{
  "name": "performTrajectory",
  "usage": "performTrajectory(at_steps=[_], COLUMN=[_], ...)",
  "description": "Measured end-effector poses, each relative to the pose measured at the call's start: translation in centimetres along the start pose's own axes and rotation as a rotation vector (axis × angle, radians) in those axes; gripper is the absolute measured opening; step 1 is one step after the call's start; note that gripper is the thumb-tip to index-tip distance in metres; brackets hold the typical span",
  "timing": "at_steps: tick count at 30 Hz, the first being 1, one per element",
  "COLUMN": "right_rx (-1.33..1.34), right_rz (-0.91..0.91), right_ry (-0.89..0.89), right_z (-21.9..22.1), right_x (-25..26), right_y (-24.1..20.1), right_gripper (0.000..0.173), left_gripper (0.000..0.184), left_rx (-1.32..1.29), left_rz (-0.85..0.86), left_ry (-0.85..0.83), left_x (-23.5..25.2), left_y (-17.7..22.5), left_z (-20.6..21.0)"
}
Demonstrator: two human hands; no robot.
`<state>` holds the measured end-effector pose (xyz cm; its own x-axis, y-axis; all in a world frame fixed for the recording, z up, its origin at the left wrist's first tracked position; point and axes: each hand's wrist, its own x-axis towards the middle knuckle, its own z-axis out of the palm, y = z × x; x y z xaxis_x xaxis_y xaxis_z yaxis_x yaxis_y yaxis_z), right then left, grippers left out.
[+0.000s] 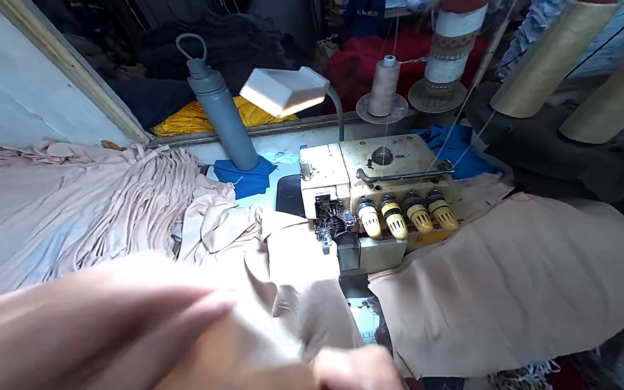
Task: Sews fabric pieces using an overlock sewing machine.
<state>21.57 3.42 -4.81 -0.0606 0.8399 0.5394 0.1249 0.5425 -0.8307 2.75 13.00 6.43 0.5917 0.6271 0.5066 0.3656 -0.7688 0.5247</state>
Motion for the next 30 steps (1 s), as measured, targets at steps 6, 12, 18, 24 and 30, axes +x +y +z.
performTrajectory(at_steps=[6, 12, 18, 24, 30], right_rx=[-0.13, -0.021, -0.212, -0.056, 0.063], right_rz=[0.481, 0.431, 0.197, 0.2, 0.307], right_ry=[0.13, 0.173, 0.313, 0.386, 0.3], right_z=[-0.4, -0.5, -0.1, 0.0, 0.6], right_x=[-3.7, -3.5, -3.9, -3.1, -3.6], right_y=[10.0, 9.7, 10.8, 11.9, 11.2], right_gripper=[0.017, 0.01, 0.015, 0.012, 0.018], left_gripper=[0.018, 0.02, 0.018, 0.011, 0.017], left_rx=[0.05, 0.042, -0.042, 0.088, 0.125], left_rz=[-0.152, -0.176, -0.19, -0.249, -0.273], left_ry=[-0.084, -0.022, -0.013, 0.03, -0.044], left_x=[0.6, -0.7, 0.4, 2.1, 1.6], left_y=[-10.0, -9.8, -9.8, -10.4, -10.4], left_z=[11.6, 13.6, 13.5, 13.8, 13.7])
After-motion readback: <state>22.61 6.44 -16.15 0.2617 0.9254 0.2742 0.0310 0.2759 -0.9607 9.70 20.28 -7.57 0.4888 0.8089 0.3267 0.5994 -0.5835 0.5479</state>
